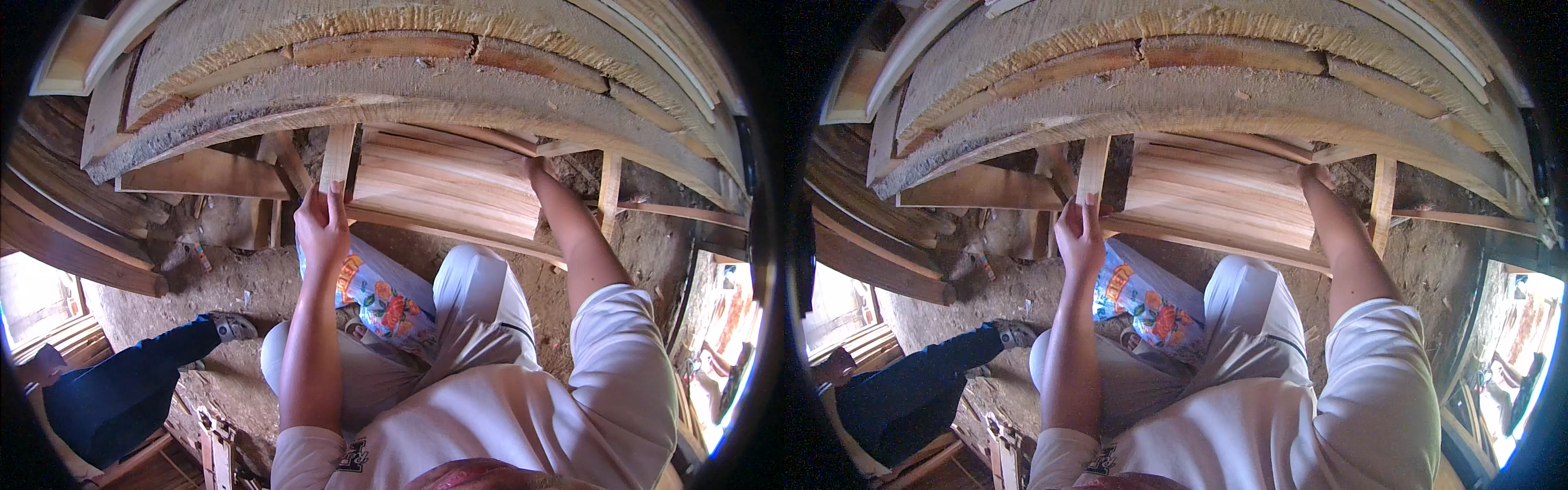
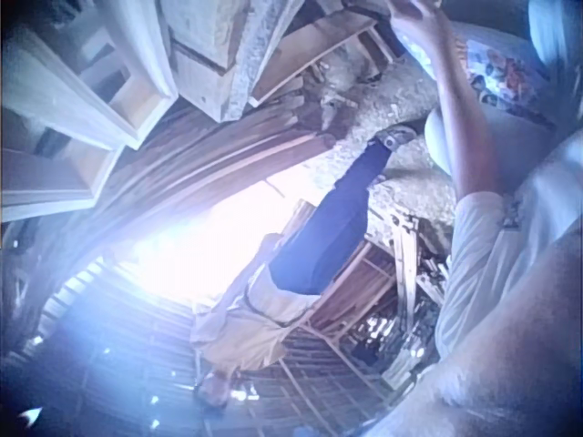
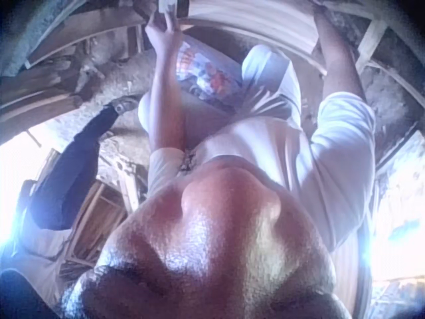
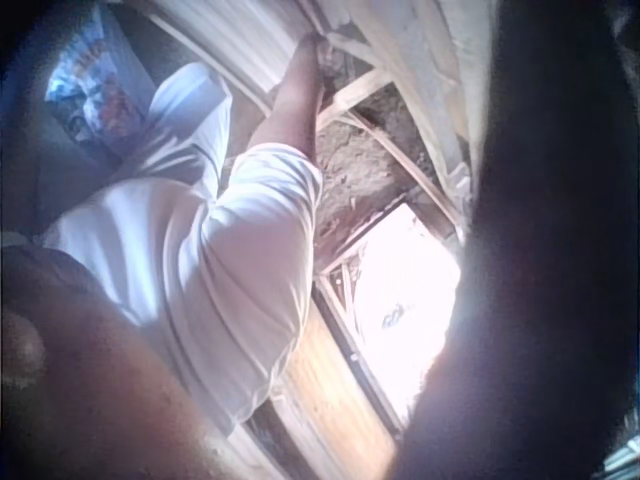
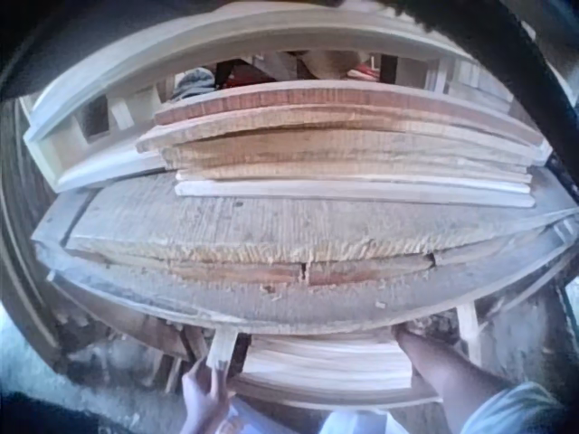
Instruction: The person sits on the ground and arranges thin wooden slats into a rectangular frame structure. They repeatedly pick up slats, place them into the frame, and adjust their positions to fit. The person then gathers the slats and stands up to walk through the workshop.
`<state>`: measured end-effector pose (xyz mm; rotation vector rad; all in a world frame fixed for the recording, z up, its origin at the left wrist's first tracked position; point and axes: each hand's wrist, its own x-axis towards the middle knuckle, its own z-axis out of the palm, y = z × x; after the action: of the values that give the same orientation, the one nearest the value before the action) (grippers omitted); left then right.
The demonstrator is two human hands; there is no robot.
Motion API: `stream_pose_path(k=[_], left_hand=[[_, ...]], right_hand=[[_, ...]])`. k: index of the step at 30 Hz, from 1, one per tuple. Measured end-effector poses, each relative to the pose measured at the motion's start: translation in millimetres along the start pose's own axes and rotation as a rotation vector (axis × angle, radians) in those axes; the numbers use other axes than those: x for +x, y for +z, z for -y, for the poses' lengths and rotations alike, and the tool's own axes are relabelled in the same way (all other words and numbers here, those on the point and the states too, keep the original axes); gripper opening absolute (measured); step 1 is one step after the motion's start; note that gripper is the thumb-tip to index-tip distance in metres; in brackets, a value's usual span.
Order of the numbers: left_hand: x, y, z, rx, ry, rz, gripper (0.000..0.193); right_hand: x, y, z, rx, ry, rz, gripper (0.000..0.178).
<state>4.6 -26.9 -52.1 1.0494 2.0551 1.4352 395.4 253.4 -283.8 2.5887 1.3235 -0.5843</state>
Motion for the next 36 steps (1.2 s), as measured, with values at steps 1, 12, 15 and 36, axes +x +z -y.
stream_pose_path(k=[1,12,15,36], left_hand=[[0,0,0,0.014,-0.016,0.005,0.038],[0,0,-9,0.038,-0.031,0.020,0.039],[-1,-1,-10,0.016,-0.030,0.021,0.040],[0,-1,-12,0.014,0.058,-0.008,0.037]], right_hand=[[1,0,0,-0.009,-0.007,0.009,0.057],[24,4,-15,-0.088,-0.088,-0.041,0.068],[11,-4,-16,-0.148,-0.240,-0.095,0.067],[-101,-116,-9,1.318,-0.075,0.853,0.025]])
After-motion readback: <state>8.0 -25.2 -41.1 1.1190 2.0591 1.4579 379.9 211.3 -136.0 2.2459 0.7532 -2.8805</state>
